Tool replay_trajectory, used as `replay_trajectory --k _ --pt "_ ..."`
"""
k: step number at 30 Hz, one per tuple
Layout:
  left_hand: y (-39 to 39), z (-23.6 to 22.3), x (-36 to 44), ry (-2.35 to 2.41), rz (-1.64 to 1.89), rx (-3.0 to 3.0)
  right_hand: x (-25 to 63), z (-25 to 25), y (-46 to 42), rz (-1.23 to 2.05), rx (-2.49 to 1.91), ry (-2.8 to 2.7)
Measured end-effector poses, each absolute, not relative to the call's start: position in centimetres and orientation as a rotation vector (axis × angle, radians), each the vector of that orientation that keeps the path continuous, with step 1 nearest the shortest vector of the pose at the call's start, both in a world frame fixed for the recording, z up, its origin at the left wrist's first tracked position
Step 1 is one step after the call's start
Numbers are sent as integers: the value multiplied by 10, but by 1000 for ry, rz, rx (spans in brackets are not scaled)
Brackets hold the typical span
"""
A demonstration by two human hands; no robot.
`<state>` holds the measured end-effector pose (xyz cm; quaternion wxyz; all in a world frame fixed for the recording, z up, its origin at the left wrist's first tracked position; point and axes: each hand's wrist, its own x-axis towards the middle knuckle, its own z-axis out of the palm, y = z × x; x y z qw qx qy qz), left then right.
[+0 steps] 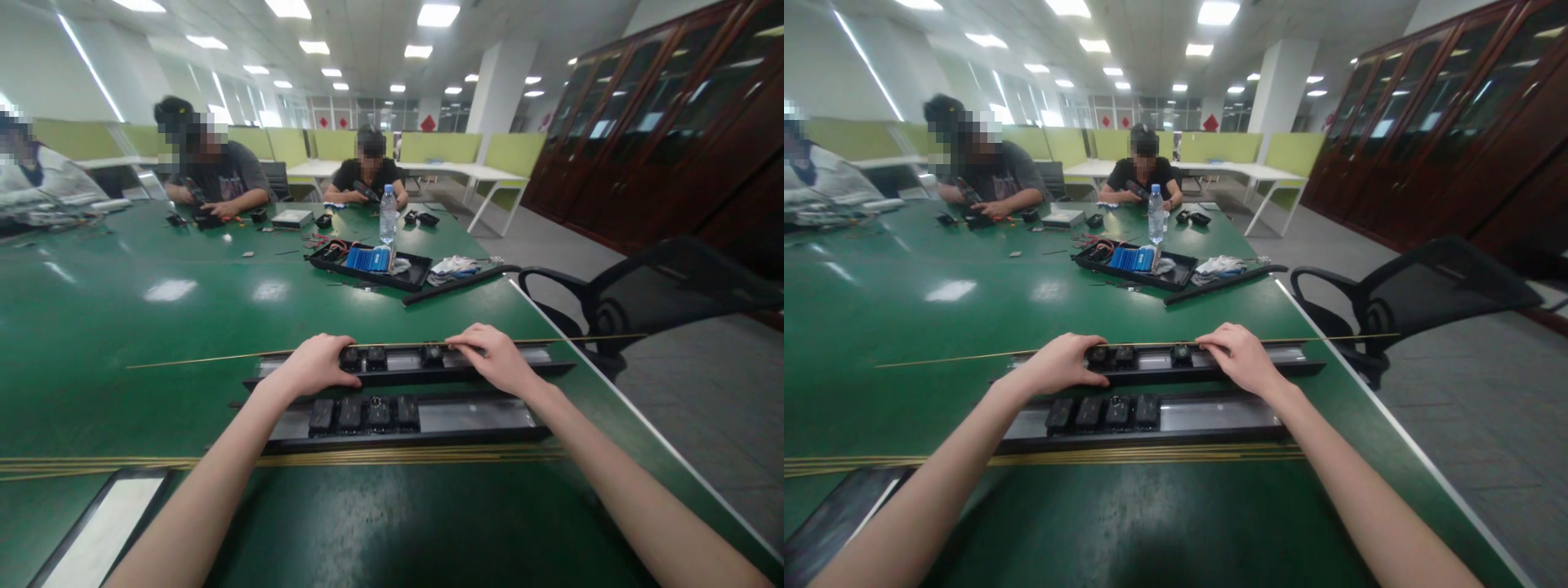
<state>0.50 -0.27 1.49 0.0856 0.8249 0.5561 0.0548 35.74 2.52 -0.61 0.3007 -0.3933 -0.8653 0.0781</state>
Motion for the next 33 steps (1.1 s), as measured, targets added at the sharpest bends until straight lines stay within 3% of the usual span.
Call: replay_trajectory --k 11,24,33 --pt "-2 15 6 1680 147 2430 346 -17 15 232 -1186 -2077" --pt "-3 15 6 1678 144 2449 364 -10 22 14 -1116 -2220" --pt "-2 13 5 1658 161 2453 382 -11 24 68 -1121 -2210"
